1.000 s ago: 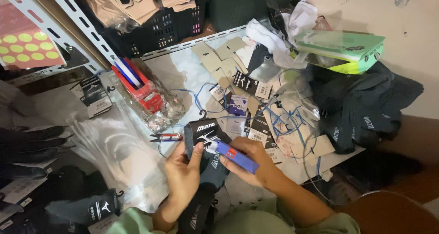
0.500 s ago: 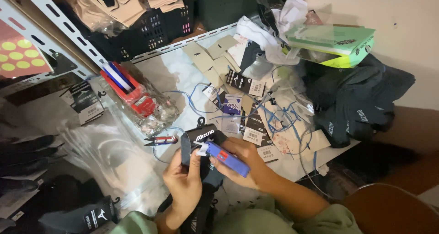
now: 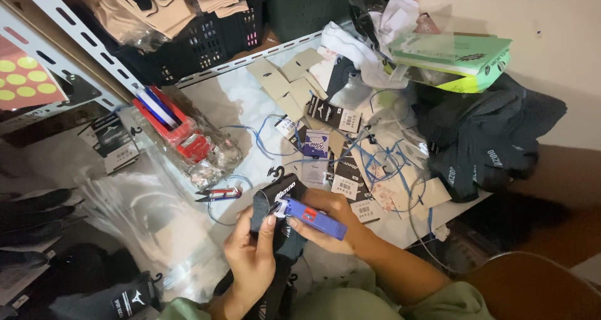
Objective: The person uses a blue handheld device to attach tags to pairs of black socks. They pick up socks from a pile, position the tag, and use the device to secure it. The workspace is cluttered with tags, packaging, and other items.
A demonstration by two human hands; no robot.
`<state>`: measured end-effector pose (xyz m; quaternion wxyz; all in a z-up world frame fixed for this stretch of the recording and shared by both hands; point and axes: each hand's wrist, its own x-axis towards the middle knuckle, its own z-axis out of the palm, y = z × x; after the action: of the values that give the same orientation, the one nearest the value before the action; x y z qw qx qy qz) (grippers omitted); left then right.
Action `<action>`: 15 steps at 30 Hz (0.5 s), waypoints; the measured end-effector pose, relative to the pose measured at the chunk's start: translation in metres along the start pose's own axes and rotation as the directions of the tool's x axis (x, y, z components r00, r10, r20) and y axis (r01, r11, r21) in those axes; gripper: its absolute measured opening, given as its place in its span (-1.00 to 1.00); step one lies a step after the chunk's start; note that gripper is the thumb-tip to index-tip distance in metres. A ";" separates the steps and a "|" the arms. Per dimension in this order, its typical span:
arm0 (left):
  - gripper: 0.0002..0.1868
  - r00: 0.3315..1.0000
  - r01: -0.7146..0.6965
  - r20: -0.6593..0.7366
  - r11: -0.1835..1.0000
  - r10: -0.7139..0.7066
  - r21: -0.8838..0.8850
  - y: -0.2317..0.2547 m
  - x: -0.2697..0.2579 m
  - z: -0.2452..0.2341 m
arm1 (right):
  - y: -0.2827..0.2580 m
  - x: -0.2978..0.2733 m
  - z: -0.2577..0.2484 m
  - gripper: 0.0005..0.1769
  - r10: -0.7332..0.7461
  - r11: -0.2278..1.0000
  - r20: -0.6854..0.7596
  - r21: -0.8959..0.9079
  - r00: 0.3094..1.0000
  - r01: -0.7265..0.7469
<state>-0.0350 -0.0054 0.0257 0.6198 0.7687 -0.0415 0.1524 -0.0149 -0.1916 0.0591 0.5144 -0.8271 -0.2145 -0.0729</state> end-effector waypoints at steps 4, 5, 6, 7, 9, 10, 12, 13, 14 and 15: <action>-0.52 0.974 -0.161 0.162 0.987 0.161 -0.015 0.005 0.015 -0.007 | -0.001 0.002 -0.003 -0.69 -0.020 1.000 0.042 0.000 0.999 0.020; -0.53 0.906 -0.395 0.177 0.918 0.384 0.032 0.005 0.023 -0.008 | 0.000 0.003 -0.003 -0.68 -0.055 0.997 0.047 -0.059 0.997 0.058; -0.53 0.905 -0.397 0.177 0.917 0.386 0.029 0.015 0.025 -0.006 | -0.001 0.003 -0.004 -0.68 -0.056 0.996 0.046 -0.062 0.997 0.059; -0.73 0.893 -0.436 0.168 0.894 0.417 0.102 0.026 0.026 -0.005 | -0.003 0.003 -0.006 -0.69 -0.008 1.000 0.071 0.003 0.997 0.007; -0.87 0.876 -0.479 0.160 0.860 0.455 0.175 0.036 0.030 -0.002 | -0.001 0.004 -0.005 -0.70 0.031 0.997 0.094 0.066 0.995 -0.037; -0.85 0.878 -0.476 0.152 0.861 0.454 0.178 0.036 0.028 -0.001 | 0.003 0.001 -0.003 -0.65 0.029 0.998 0.072 0.051 0.997 -0.033; -0.82 0.881 -0.470 0.150 0.864 0.448 0.179 0.034 0.025 0.002 | 0.010 -0.003 0.001 -0.61 0.033 0.999 0.048 0.037 0.998 -0.035; -0.79 0.880 -0.472 0.156 0.858 0.448 0.201 0.032 0.023 0.003 | 0.013 -0.004 0.002 -0.58 0.025 0.995 0.048 0.093 0.999 -0.030; -0.74 0.878 -0.478 0.160 0.850 0.452 0.223 0.030 0.023 0.005 | 0.016 -0.003 0.002 -0.54 0.013 0.989 0.047 0.147 0.999 -0.020; -0.74 0.877 -0.478 0.162 0.850 0.452 0.220 0.027 0.021 0.007 | 0.013 -0.003 0.000 -0.54 0.016 0.989 0.045 0.146 0.999 -0.022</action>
<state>-0.0207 -0.0154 0.0563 0.4580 0.8153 -0.2387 0.2617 -0.0118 -0.1973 0.0471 0.5695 -0.7906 -0.2225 -0.0341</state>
